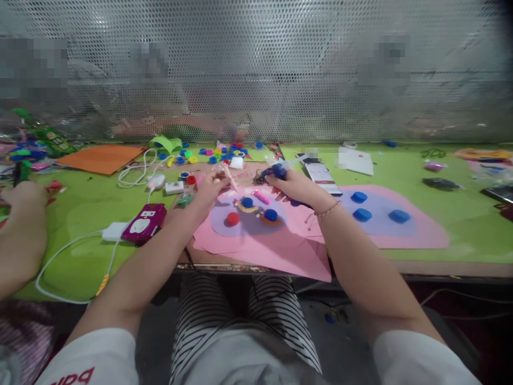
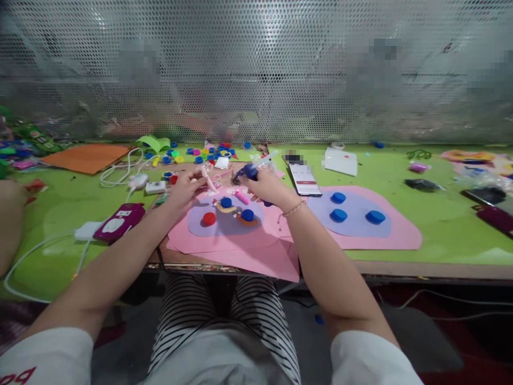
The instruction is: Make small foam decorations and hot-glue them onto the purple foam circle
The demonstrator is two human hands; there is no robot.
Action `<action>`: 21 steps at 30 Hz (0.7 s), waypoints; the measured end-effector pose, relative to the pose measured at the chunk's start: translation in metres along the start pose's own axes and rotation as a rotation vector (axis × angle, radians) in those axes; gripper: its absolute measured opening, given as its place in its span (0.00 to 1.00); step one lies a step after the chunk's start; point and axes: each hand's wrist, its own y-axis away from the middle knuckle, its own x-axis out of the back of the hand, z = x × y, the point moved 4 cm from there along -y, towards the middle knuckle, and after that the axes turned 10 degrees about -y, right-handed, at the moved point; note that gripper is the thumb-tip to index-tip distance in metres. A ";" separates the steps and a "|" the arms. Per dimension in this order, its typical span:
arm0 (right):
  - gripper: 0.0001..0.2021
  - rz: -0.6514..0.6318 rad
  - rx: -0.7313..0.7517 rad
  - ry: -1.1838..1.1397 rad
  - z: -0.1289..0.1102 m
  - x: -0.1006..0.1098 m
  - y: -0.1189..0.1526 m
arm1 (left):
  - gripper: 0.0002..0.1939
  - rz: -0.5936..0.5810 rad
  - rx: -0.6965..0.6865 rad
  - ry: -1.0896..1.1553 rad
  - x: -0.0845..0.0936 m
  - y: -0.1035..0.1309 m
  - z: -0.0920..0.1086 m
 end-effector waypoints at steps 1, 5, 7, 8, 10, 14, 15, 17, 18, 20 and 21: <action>0.14 -0.024 -0.007 -0.042 -0.002 -0.003 0.001 | 0.10 -0.011 -0.003 -0.006 -0.001 0.000 0.000; 0.13 -0.018 0.052 -0.134 -0.005 -0.004 0.002 | 0.09 -0.044 0.008 -0.024 -0.002 0.003 -0.002; 0.13 -0.022 0.139 -0.188 -0.004 -0.002 0.001 | 0.08 -0.060 0.008 -0.017 -0.003 0.004 -0.002; 0.14 -0.029 0.186 -0.208 -0.004 -0.001 0.001 | 0.08 -0.069 0.008 -0.012 -0.003 0.005 -0.002; 0.16 -0.036 0.255 -0.244 -0.004 -0.001 0.000 | 0.07 -0.089 0.019 -0.013 -0.004 0.007 -0.001; 0.18 0.010 0.269 -0.266 -0.001 -0.004 -0.002 | 0.06 -0.113 0.037 -0.037 -0.006 0.008 0.001; 0.19 0.026 0.266 -0.257 0.000 -0.005 -0.003 | 0.06 -0.118 0.036 -0.040 -0.006 0.008 0.001; 0.18 0.046 0.267 -0.237 0.002 -0.007 -0.005 | 0.06 -0.119 0.036 -0.044 -0.006 0.007 0.000; 0.17 0.048 0.268 -0.233 0.003 -0.008 -0.006 | 0.06 -0.108 0.033 -0.044 -0.005 0.006 0.000; 0.15 0.032 0.272 -0.222 0.005 -0.010 -0.008 | 0.06 -0.061 0.025 -0.042 -0.002 0.003 -0.001; 0.14 0.019 0.276 -0.211 0.005 -0.012 -0.009 | 0.06 -0.033 0.019 -0.043 0.000 0.002 -0.001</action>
